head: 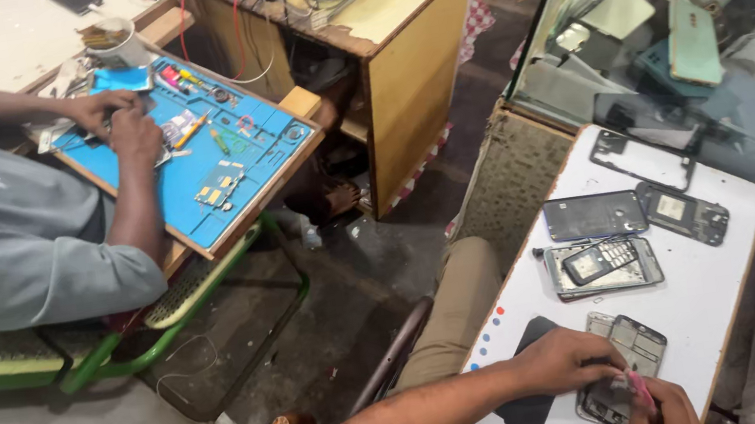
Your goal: The person uses a pink toothbrush to scrub the interior surfaces of a disassembled mobile phone chassis. The person then picks up a black phone back cover and scrubs its surface with the toothbrush before placing it back on the table.
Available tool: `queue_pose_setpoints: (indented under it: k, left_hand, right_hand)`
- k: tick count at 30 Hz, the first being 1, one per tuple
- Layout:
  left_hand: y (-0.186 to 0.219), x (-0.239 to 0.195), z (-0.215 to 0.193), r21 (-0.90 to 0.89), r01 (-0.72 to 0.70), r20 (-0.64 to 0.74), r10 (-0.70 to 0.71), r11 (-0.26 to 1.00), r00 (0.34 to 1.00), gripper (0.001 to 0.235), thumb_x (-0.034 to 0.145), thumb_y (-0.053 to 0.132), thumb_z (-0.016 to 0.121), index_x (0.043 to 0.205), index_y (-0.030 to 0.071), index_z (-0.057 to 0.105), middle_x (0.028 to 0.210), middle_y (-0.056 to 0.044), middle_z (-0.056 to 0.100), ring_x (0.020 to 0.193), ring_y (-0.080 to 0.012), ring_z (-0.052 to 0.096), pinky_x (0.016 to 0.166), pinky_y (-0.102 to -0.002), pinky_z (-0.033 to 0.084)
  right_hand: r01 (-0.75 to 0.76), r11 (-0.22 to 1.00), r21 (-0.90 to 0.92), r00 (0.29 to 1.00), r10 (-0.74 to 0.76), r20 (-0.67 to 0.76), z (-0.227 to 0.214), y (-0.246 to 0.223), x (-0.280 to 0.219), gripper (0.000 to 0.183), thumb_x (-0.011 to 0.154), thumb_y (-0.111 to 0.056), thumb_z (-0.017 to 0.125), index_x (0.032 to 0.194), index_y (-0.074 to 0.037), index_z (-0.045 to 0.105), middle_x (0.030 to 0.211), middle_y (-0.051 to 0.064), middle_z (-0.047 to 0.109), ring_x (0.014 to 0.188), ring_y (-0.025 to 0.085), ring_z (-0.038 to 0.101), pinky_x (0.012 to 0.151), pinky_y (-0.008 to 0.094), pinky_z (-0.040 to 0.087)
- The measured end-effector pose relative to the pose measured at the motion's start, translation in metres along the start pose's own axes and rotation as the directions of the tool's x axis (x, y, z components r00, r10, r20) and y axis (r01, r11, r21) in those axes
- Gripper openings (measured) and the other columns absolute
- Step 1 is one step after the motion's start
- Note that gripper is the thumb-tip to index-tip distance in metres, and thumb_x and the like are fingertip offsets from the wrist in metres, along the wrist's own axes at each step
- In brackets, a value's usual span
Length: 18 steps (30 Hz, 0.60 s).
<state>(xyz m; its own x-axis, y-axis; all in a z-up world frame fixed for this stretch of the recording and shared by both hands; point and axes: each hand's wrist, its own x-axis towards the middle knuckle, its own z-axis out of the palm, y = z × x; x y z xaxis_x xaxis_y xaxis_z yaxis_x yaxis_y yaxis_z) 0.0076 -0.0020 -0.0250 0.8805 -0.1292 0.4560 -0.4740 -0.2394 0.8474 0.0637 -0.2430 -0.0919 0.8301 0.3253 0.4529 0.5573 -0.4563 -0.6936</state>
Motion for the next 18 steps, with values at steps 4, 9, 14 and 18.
queue_pose_setpoints:
  k: [4,9,14,18]
  left_hand:
    - [0.003,0.001,0.002,-0.097,0.078,0.010,-0.078,0.992,0.997,0.037,0.095,0.021,0.072,0.131,0.013,0.068,0.116,-0.007,0.073,0.099,-0.0228,0.074,0.087,-0.033,0.058]
    - [0.001,0.000,0.001,-0.024,-0.056,-0.001,0.056,0.998,0.998,0.026,0.098,0.021,0.073,0.122,0.013,0.070,0.113,-0.006,0.074,0.102,-0.0205,0.073,0.093,-0.031,0.058]
    - [-0.001,0.001,0.000,-0.067,0.020,0.033,-0.018,0.998,0.999,0.031,0.098,0.025,0.073,0.127,0.012,0.069,0.112,-0.008,0.074,0.100,-0.0196,0.074,0.094,-0.033,0.058]
    - [-0.001,0.000,0.000,-0.076,0.008,0.043,-0.005,0.997,0.999,0.027,0.099,0.025,0.072,0.122,0.011,0.070,0.109,-0.008,0.075,0.101,-0.0203,0.074,0.095,-0.033,0.058]
  right_hand:
    - [0.083,0.996,0.018,0.996,-0.083,-0.019,-0.001,0.005,-0.001,0.021,0.101,-0.012,0.061,0.115,0.001,0.069,0.097,0.019,0.068,0.071,0.016,0.065,0.064,0.028,0.052]
    - [0.046,0.997,-0.065,0.997,-0.049,-0.055,0.001,0.003,-0.002,0.020,0.101,-0.015,0.065,0.110,0.001,0.071,0.095,0.019,0.070,0.070,0.019,0.067,0.065,0.030,0.054]
    - [0.033,0.994,-0.100,0.999,-0.037,-0.038,-0.002,-0.016,0.002,0.018,0.098,-0.015,0.067,0.110,-0.002,0.073,0.096,0.016,0.071,0.078,0.019,0.071,0.070,0.031,0.055]
    - [-0.032,0.990,-0.134,0.999,0.030,-0.013,-0.005,-0.034,0.003,0.016,0.095,-0.013,0.068,0.108,-0.004,0.075,0.094,0.014,0.072,0.073,0.017,0.071,0.065,0.030,0.055]
